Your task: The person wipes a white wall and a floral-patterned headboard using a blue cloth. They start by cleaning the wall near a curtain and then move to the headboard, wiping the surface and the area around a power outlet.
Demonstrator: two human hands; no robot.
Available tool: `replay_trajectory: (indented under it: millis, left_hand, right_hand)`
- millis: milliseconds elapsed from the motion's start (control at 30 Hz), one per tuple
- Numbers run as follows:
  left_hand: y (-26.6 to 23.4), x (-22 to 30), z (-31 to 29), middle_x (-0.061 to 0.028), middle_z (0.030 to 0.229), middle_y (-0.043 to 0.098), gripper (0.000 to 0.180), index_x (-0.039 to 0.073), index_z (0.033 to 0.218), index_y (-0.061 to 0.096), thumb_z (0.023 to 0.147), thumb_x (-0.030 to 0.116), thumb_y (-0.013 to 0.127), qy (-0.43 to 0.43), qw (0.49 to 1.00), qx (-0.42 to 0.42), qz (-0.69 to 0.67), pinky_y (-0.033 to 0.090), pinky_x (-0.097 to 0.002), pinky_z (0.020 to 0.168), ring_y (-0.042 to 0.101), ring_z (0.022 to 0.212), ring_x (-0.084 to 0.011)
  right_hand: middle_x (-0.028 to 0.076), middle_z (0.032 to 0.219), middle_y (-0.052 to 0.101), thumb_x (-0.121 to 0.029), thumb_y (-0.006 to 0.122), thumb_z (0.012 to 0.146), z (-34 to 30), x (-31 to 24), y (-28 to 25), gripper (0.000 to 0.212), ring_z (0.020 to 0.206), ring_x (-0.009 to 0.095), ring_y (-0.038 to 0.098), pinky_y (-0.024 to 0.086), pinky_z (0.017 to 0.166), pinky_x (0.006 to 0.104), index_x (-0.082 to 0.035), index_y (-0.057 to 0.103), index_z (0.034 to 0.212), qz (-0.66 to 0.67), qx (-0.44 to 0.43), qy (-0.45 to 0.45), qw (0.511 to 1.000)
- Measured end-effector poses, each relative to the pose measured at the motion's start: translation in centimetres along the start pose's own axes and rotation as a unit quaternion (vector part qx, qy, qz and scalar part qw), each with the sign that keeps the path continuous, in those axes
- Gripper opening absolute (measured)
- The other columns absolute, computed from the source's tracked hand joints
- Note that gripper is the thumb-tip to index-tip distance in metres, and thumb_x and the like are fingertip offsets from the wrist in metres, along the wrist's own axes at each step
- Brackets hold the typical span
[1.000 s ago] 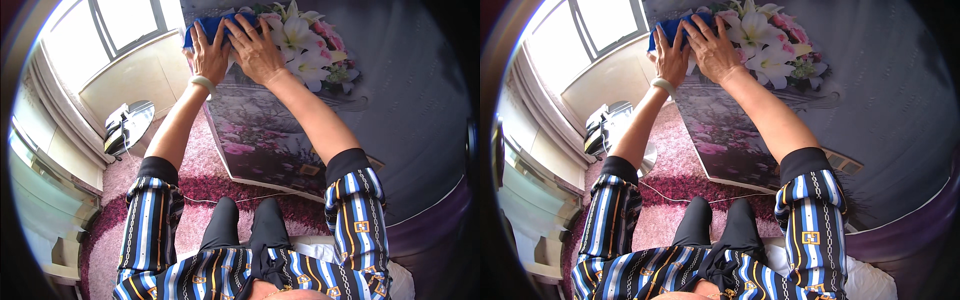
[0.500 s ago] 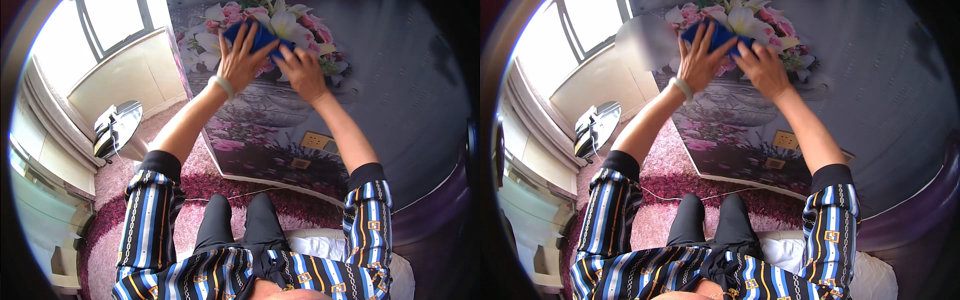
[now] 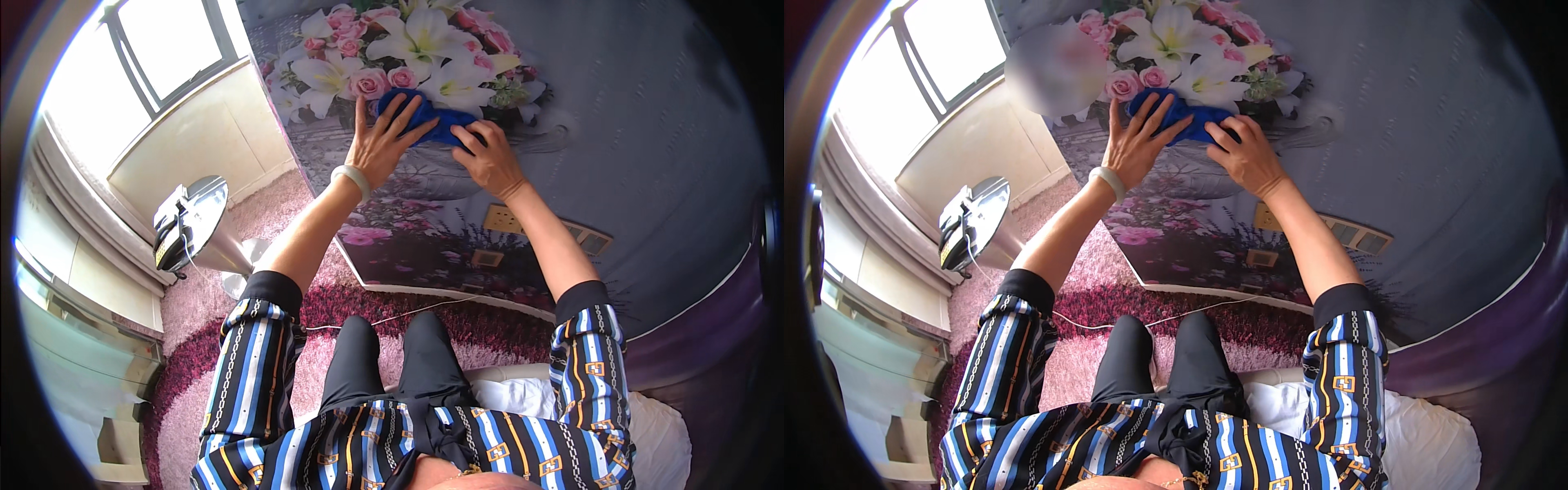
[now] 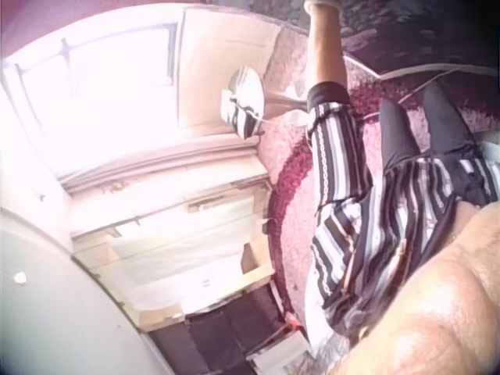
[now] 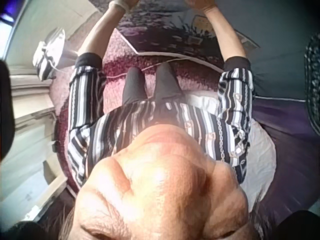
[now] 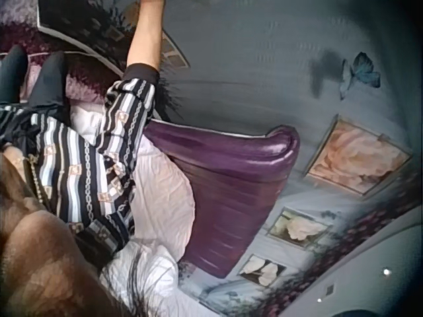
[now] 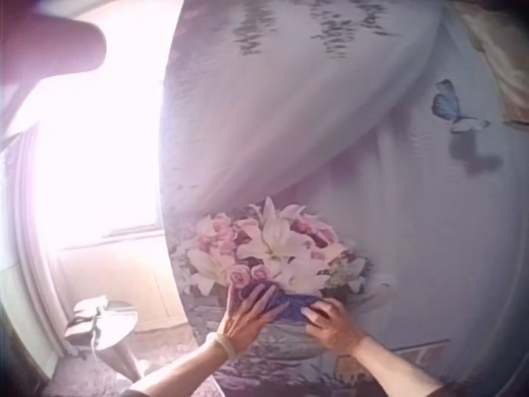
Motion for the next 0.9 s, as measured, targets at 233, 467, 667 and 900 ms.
replay_trajectory:
  millis: [233,467,667,900]
  left_hand:
    - [-5.5,-3.4,8.3,-0.0056,0.153,0.034,0.056,0.036,0.142,0.045,0.09,0.03,0.063,-0.095,0.975,0.18,-0.091,0.02,-0.0674,0.105,0.034,0.139,-0.0256]
    - [-6.7,-1.4,10.1,-0.0048,0.143,0.047,0.034,0.01,0.115,0.066,0.082,0.017,0.067,-0.046,0.962,0.236,-0.129,0.04,-0.0432,0.098,0.045,0.129,-0.0255]
    - [-1.1,4.2,3.0,-0.0034,0.145,0.045,0.043,0.01,0.118,0.065,0.075,0.007,0.062,0.061,0.984,0.085,-0.148,0.043,-0.0405,0.096,0.045,0.129,-0.0252]
    - [-6.5,-0.9,9.9,0.0012,0.14,0.048,0.053,0.019,0.124,0.064,0.072,0.012,0.065,-0.035,0.969,0.243,-0.005,0.03,-0.0379,0.1,0.044,0.125,-0.0192]
  right_hand:
    - [0.002,0.125,0.056,-0.011,0.061,0.078,5.3,7.1,-6.8,0.007,0.116,0.023,0.048,0.039,0.096,0.043,-0.009,0.063,0.084,-0.111,0.12,0.04,0.986]
    - [0.005,0.121,0.057,-0.004,0.061,0.077,5.9,6.6,-6.8,0.009,0.101,0.024,0.053,0.046,0.082,0.0378,-0.004,0.063,0.086,-0.079,0.134,0.092,0.984]
    - [0.004,0.118,0.056,-0.008,0.063,0.078,-4.2,1.2,-1.1,0.029,0.096,0.023,0.052,0.048,0.079,0.037,-0.007,0.061,0.106,-0.036,0.022,0.069,0.997]
    - [-0.002,0.118,0.056,-0.005,0.061,0.078,4.2,8.1,-7.6,0.04,0.101,0.021,0.051,0.041,0.084,0.0343,-0.015,0.06,0.117,-0.181,0.114,0.053,0.975]
Point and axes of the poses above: each hand's wrist, its own z-axis towards the middle knuckle, its own y-axis out of the palm, x = y × z, the point moved 8 cm from there along z, towards the middle knuckle
